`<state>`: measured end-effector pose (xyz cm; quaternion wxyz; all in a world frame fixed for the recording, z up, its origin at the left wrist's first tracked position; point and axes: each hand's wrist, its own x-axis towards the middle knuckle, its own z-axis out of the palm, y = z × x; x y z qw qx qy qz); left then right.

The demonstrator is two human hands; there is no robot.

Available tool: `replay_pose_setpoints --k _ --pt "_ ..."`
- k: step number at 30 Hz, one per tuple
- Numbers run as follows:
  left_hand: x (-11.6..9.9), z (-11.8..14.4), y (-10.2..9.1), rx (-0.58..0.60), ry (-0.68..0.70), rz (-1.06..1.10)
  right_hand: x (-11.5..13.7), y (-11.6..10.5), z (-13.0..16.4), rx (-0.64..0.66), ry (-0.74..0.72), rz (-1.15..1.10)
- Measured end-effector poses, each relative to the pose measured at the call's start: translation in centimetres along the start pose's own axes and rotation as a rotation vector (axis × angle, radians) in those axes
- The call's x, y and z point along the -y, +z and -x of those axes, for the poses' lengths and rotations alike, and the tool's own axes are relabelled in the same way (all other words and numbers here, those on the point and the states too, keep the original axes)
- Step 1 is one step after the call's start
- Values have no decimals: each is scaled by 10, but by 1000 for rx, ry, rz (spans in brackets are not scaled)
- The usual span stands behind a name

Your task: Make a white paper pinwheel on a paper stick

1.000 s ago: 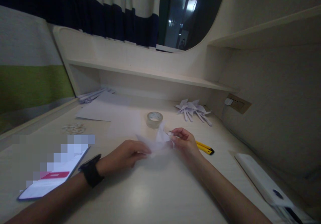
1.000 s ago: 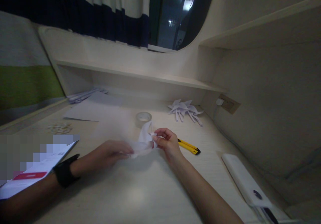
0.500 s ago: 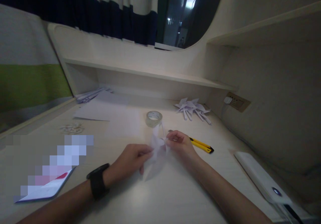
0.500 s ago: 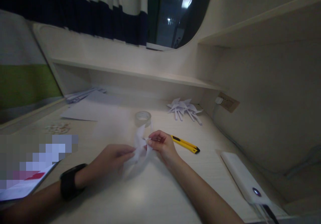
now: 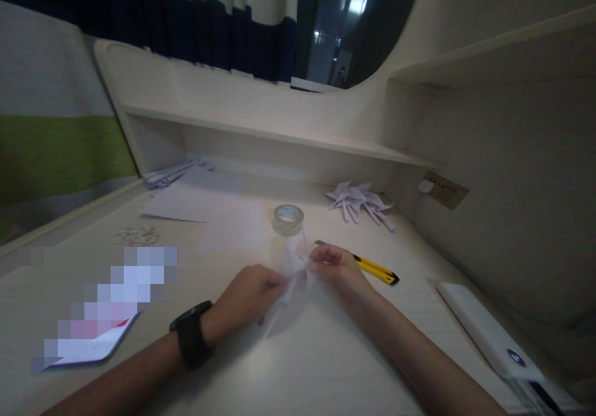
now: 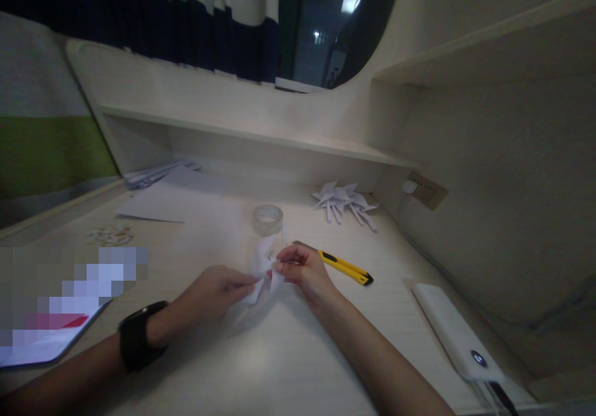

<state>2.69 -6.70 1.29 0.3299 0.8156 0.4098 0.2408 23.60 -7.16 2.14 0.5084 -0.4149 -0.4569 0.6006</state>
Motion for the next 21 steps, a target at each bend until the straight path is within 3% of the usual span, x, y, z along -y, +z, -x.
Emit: replay_pose_setpoints --k 5,10,21 --pt "-12 -3 3 -178 -140 -97 -1 0 0 -15 -58 42" --pt "-20 -2 4 -386 -277 6 -2 0 -1 -54 -102 120" --pt "-15 -9 12 -263 -280 480 1 8 5 -75 -78 123"
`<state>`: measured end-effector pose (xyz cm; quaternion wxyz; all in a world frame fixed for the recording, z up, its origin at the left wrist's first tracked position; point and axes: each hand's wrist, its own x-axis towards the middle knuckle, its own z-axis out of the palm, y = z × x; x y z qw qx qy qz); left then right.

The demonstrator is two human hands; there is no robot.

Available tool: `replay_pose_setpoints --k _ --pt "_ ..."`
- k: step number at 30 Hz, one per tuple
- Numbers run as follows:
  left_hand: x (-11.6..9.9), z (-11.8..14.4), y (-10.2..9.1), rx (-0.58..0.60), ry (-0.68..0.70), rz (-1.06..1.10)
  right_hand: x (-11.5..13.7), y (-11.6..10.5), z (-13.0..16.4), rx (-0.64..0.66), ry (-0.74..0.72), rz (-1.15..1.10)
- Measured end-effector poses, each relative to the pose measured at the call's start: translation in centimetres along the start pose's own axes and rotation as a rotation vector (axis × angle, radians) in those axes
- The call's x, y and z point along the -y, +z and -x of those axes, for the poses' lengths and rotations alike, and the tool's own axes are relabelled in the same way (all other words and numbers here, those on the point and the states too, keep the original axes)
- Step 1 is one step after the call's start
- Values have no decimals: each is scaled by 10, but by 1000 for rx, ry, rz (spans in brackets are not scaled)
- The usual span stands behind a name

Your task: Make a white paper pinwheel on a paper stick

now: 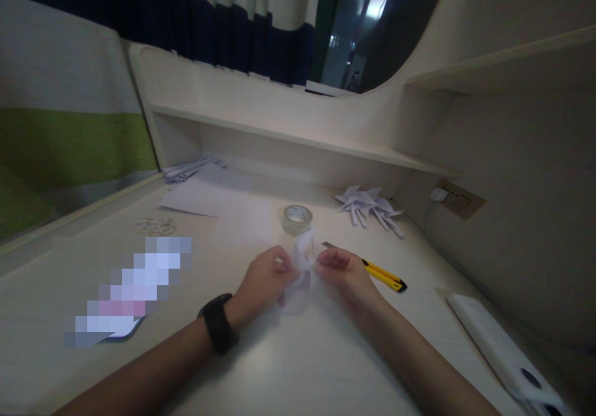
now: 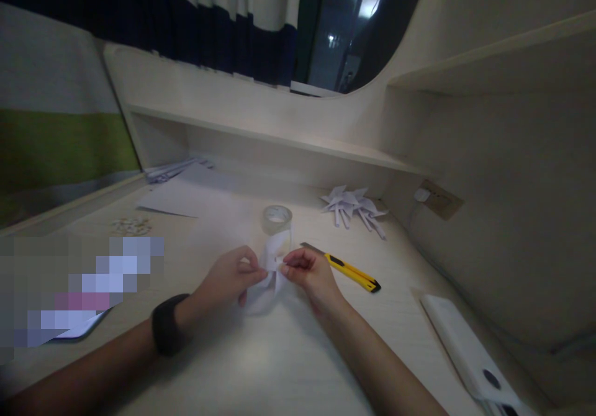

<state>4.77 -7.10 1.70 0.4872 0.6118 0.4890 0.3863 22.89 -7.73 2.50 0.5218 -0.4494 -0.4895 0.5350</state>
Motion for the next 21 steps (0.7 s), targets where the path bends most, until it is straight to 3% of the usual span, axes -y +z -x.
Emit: replay_pose_setpoints --k 7,21 --pt "-3 2 0 2 -16 25 4 1 3 13 79 -55" --pt "0 0 -1 26 -9 28 -4 -3 -2 18 48 -8"
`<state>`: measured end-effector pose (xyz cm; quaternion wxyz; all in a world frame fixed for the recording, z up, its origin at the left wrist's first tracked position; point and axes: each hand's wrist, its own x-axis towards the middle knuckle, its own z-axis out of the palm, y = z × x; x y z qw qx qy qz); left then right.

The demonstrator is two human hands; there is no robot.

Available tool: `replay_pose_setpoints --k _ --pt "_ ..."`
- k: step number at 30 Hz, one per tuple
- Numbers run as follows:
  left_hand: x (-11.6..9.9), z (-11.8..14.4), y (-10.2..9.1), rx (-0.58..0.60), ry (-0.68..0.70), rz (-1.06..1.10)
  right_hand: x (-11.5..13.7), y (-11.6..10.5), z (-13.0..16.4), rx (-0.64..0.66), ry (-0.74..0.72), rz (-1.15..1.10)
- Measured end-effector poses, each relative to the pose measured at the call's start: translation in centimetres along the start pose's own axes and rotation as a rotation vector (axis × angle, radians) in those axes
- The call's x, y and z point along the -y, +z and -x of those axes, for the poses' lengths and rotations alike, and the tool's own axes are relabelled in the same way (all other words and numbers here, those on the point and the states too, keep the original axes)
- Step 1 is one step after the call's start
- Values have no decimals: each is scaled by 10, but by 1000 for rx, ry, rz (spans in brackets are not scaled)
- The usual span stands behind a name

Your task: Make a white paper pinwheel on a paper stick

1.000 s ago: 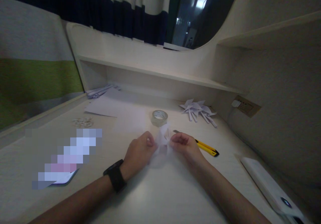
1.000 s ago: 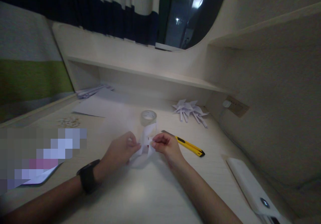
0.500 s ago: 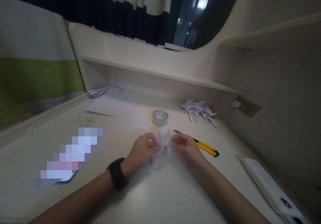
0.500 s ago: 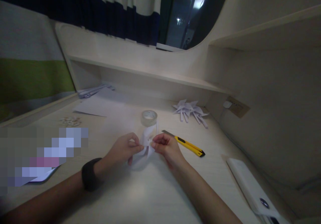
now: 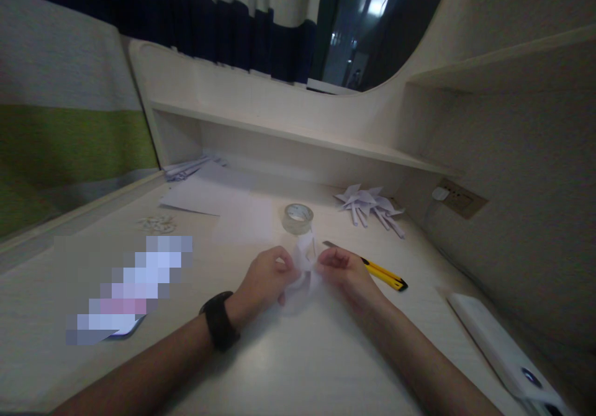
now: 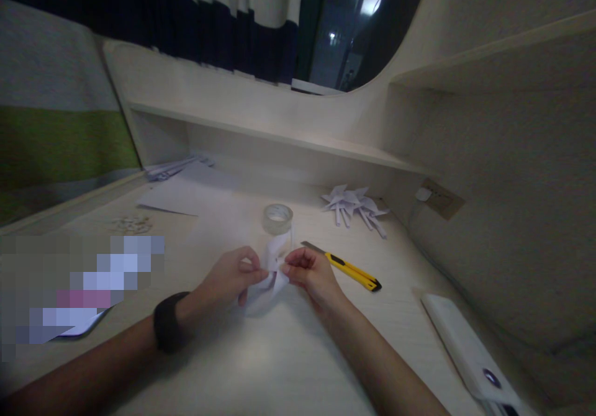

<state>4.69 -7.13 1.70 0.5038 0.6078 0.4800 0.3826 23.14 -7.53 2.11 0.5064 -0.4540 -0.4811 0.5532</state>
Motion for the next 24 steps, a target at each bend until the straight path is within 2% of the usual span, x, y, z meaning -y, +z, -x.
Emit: replay_pose_setpoints --k 24 --pt "-2 2 1 -31 -20 -13 2 2 1 -15 -9 25"
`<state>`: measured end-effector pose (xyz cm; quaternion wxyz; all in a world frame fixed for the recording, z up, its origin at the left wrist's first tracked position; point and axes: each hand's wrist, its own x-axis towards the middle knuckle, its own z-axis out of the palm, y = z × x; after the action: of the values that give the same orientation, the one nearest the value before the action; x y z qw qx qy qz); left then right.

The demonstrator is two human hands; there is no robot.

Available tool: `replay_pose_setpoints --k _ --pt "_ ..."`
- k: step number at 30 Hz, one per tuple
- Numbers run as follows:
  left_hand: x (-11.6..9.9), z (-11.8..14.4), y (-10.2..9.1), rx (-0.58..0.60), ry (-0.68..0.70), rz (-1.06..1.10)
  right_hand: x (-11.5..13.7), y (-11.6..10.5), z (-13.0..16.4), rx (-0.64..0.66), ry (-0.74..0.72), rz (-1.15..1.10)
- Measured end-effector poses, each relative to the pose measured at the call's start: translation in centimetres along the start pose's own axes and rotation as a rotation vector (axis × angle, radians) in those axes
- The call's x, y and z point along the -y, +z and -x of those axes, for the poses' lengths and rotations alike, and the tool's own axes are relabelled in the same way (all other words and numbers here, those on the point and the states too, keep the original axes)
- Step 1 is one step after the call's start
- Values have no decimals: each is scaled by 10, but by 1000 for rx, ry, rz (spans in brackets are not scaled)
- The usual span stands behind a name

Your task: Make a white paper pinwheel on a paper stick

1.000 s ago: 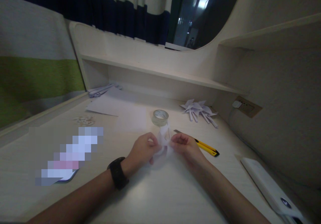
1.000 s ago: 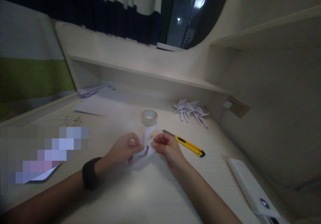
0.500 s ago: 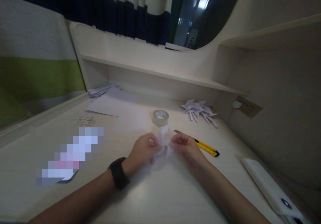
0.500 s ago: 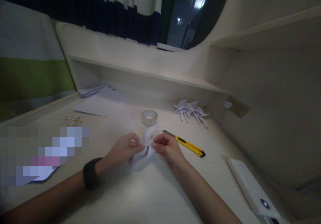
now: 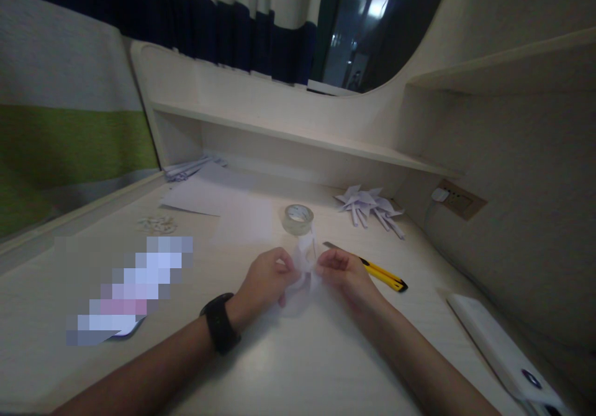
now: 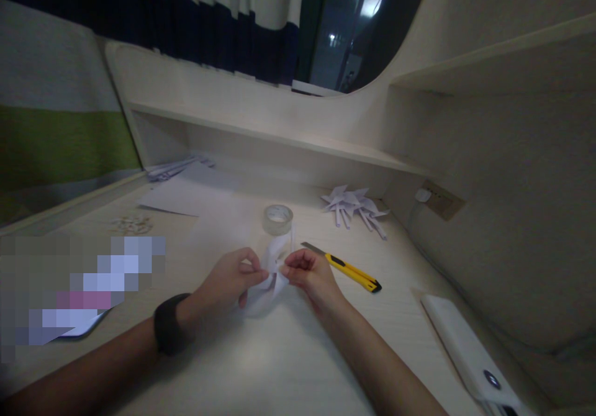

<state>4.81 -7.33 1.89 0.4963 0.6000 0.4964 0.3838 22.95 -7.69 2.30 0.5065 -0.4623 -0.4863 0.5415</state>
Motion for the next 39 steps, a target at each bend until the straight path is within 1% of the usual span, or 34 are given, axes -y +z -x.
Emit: replay_pose_setpoints --k 8,12,18,23,27,32,36,39 --pt "-2 1 -2 11 8 -31 -2 -2 -1 33 -4 13" --pt "0 1 -2 41 15 21 -2 -1 0 30 2 4" --pt "-2 2 -2 -12 -7 8 -6 0 -2 29 -19 -30" --pt "-2 1 -4 23 6 27 -7 -1 -2 34 -9 -42" --pt "0 1 -4 44 17 51 -3 1 1 41 13 -45" --pt "-1 1 -4 58 12 47 1 3 2 57 19 -58" --pt "-3 1 -4 50 2 33 -1 2 2 46 32 -86" --pt "-3 1 -3 48 -2 46 -3 1 1 60 32 -107"
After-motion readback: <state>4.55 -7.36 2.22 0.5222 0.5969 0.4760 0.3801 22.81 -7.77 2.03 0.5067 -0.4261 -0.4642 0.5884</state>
